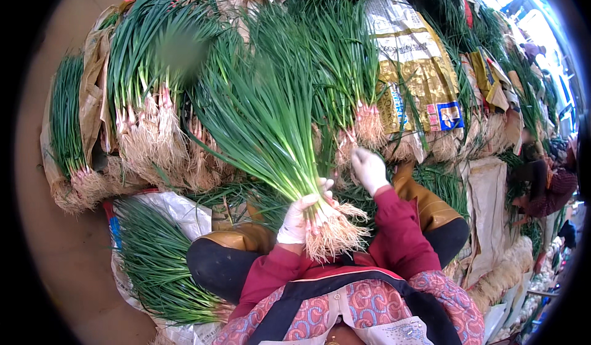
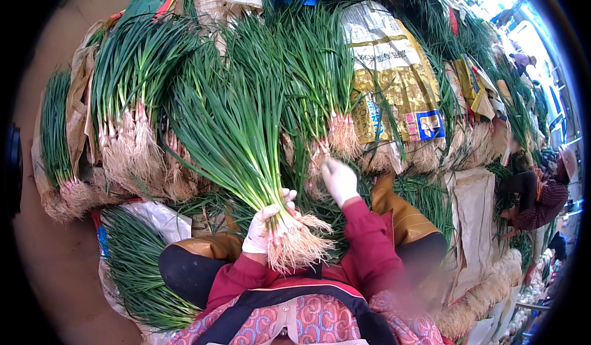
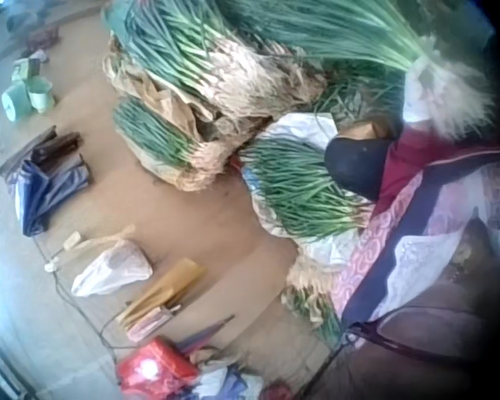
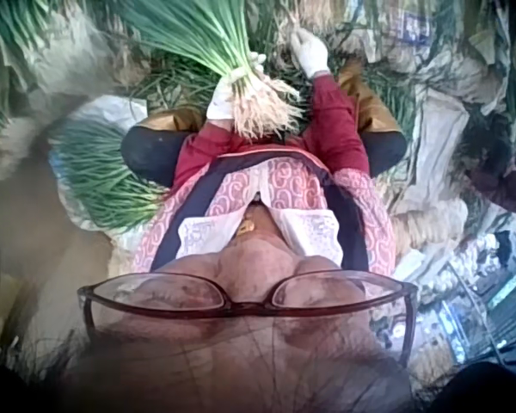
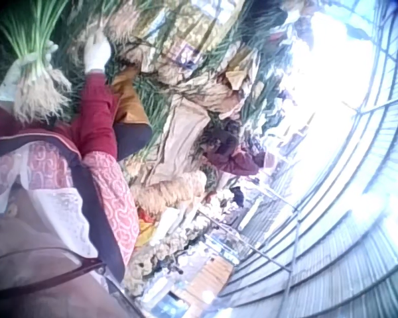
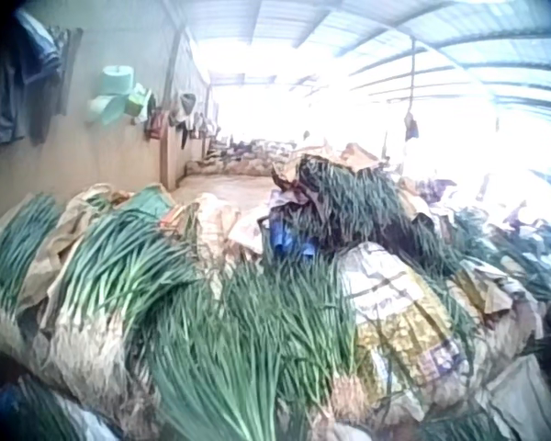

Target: The person, wearing gloves, sorts and bundles green onions while sitting on the floor in a warehouse-like environment.

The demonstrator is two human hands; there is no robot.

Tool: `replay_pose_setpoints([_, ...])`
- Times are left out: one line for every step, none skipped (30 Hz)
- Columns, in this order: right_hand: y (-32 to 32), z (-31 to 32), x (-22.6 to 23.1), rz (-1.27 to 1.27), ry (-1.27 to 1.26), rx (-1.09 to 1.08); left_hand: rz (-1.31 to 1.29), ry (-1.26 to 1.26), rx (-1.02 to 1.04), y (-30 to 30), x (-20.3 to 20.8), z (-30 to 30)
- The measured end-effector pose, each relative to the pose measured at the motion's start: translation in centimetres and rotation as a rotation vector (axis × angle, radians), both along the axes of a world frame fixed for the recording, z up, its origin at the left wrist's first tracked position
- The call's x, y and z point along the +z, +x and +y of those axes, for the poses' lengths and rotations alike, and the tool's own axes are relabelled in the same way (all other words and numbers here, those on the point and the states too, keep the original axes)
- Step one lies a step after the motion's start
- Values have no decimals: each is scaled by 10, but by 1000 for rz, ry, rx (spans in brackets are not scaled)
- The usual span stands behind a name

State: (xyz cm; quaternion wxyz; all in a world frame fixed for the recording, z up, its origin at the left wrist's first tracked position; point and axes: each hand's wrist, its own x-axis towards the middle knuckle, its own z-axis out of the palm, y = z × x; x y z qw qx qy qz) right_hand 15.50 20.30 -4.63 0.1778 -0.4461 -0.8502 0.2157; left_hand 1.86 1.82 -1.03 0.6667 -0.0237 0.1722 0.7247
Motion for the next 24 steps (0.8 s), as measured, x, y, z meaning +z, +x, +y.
replay_pose_setpoints([-18,12,18,-59,-14,-74,4,0,0,1,-3,0])
replay_pose_setpoints([-25,27,15,20,113,-91,8,4,-6,2,-2,1])
replay_pose_setpoints([-28,44,-2,-77,102,-121,-1,17,-19,3,0,4])
replay_pose_setpoints([-31,57,-17,-174,87,-145,-2,19,-15,4,0,5])
replay_pose_setpoints([-33,65,-22,-231,67,-136,-4,18,-8,3,-1,5])
replay_pose_setpoints([-37,69,-19,-291,51,-126,-10,20,0,3,-2,5])
replay_pose_setpoints([-38,71,-16,-351,35,-119,-5,31,-5,2,-4,5])
replay_pose_setpoints([-34,70,-13,-294,36,-121,1,42,-13,2,-8,5])
replay_pose_setpoints([-36,56,10,-242,35,-110,2,49,-10,0,-11,3])
replay_pose_setpoints([-32,43,29,-193,36,-108,-6,39,5,2,-10,4])
replay_pose_setpoints([-22,33,36,-161,12,-83,-15,27,14,4,-6,6])
replay_pose_setpoints([-15,16,45,14,-121,-36,-21,12,29,5,-4,6])
replay_pose_setpoints([-10,3,51,121,-391,-50,-5,21,22,6,-2,7])
replay_pose_setpoints([-10,-16,66,360,-796,-123,0,19,14,5,-2,6])
replay_pose_setpoints([0,-29,58,382,-747,-88,4,21,-4,7,0,7])
replay_pose_setpoints([-4,-54,80,497,-793,-62,9,16,-11,7,0,5])
replay_pose_setpoints([-1,-71,84,463,-808,-57,39,-2,-49,7,-4,4])
replay_pose_setpoints([2,-81,86,430,-823,-47,56,-24,-60,6,-5,3])
replay_pose_setpoints([4,-82,83,405,-759,-49,72,-46,-71,6,-5,0])
replay_pose_setpoints([6,-80,74,381,-695,-52,88,-69,-83,6,-6,-1])
replay_pose_setpoints([9,-78,64,356,-631,-53,59,-36,-92,6,-11,1])
replay_pose_setpoints([6,-61,63,220,-605,-54,53,-41,-76,9,-3,2])
replay_pose_setpoints([2,-52,60,359,-919,-120,47,-47,-62,12,5,2])
replay_pose_setpoints([-13,-51,69,503,-1228,-178,46,-47,-45,12,12,3])
